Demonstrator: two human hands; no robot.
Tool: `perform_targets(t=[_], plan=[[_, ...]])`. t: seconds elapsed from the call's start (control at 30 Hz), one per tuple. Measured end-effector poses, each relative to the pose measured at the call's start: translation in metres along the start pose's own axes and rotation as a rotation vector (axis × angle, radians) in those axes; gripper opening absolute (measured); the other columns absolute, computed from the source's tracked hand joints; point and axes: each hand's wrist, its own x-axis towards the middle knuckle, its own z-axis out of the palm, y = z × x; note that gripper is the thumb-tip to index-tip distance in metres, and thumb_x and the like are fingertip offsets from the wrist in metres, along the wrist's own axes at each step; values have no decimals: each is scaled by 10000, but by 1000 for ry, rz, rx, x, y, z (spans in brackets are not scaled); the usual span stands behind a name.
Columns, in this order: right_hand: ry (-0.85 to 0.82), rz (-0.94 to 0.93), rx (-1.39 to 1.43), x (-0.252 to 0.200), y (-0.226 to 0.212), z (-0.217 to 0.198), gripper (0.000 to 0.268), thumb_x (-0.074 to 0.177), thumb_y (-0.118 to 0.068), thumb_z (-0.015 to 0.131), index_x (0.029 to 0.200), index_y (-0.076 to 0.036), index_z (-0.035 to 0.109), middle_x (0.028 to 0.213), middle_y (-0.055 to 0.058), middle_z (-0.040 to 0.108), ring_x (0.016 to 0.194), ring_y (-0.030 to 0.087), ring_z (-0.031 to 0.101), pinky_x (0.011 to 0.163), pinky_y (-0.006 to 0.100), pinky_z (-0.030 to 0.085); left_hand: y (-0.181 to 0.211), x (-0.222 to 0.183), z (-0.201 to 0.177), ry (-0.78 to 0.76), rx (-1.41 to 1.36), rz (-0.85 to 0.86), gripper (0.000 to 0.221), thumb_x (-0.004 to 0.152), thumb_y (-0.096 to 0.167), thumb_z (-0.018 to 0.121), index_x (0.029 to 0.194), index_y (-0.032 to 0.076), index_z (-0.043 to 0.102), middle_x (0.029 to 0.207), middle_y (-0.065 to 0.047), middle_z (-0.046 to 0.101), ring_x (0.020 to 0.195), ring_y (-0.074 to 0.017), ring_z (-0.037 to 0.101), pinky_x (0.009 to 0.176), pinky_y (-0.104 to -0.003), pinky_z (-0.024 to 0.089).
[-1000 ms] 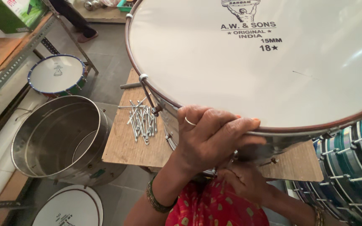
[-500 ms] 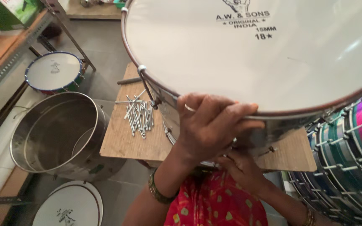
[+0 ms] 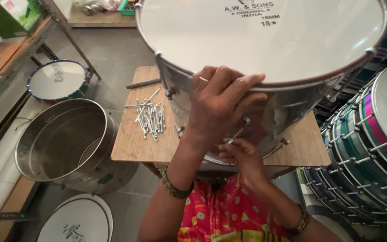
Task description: The person assembles a drum by inserting metal rods into the side lugs and tightening them by hand and with a screwdriver while another person assists by holding the instrument.
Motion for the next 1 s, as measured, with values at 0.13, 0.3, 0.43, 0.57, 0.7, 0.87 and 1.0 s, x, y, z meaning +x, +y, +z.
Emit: perform_targets(t=[0.13, 0.3, 0.43, 0.57, 0.7, 0.87, 1.0], plan=[[-5, -3, 123, 4, 6, -4, 152, 971, -100, 619, 1097, -25, 657, 943, 67, 707, 828, 185, 723, 736, 334, 607, 6, -16, -4, 161, 173, 85, 446, 866, 427, 737, 1225, 169, 676, 1222, -67, 664, 1154, -276, 574, 1036, -444, 359], [89, -115, 27, 1, 3, -6, 131, 1067, -133, 599, 1060, -5, 627, 912, 39, 678, 779, 132, 650, 656, 266, 518, 40, -105, 0, 176, -79, -273, 330, 985, 274, 792, 1239, 120, 650, 1210, -73, 642, 1149, -240, 582, 1032, -410, 437], [103, -138, 75, -5, -12, -1, 74, 1009, -77, 598, 1076, -50, 618, 928, 37, 692, 766, 112, 655, 652, 257, 535, 42, -148, 12, 27, -303, -578, 304, 977, 179, 720, 1257, 80, 656, 1154, -125, 639, 1053, -299, 644, 929, -413, 509], [17, -276, 30, -6, -16, -4, 109, 1091, -89, 610, 1172, -24, 646, 965, 37, 670, 777, 96, 624, 664, 240, 506, 39, -145, 19, 15, -406, -591, 248, 1005, 151, 711, 1232, 54, 682, 1094, -139, 678, 1004, -328, 665, 874, -407, 524], [-14, -305, -140, -11, -34, -6, 232, 1023, -77, 588, 1236, -8, 647, 1050, 38, 713, 896, 97, 681, 774, 235, 560, 38, -134, 17, 10, -498, -672, 208, 972, 106, 701, 1166, 30, 706, 1027, -151, 685, 906, -307, 688, 774, -378, 545], [-7, -376, -330, -30, -77, -7, 234, 1005, -97, 615, 1222, -26, 667, 1051, 63, 724, 884, 110, 679, 774, 245, 572, 28, -131, 22, 37, -459, -588, 163, 988, 56, 683, 1145, 35, 720, 991, -141, 709, 875, -293, 708, 778, -365, 561], [119, -519, -277, -37, -114, -2, 142, 1020, -138, 641, 1130, -48, 633, 977, 72, 722, 785, 104, 690, 672, 242, 565, 24, -130, 23, 45, -454, -591, 148, 954, 61, 727, 1099, 30, 716, 988, -136, 715, 849, -289, 713, 731, -362, 554]])
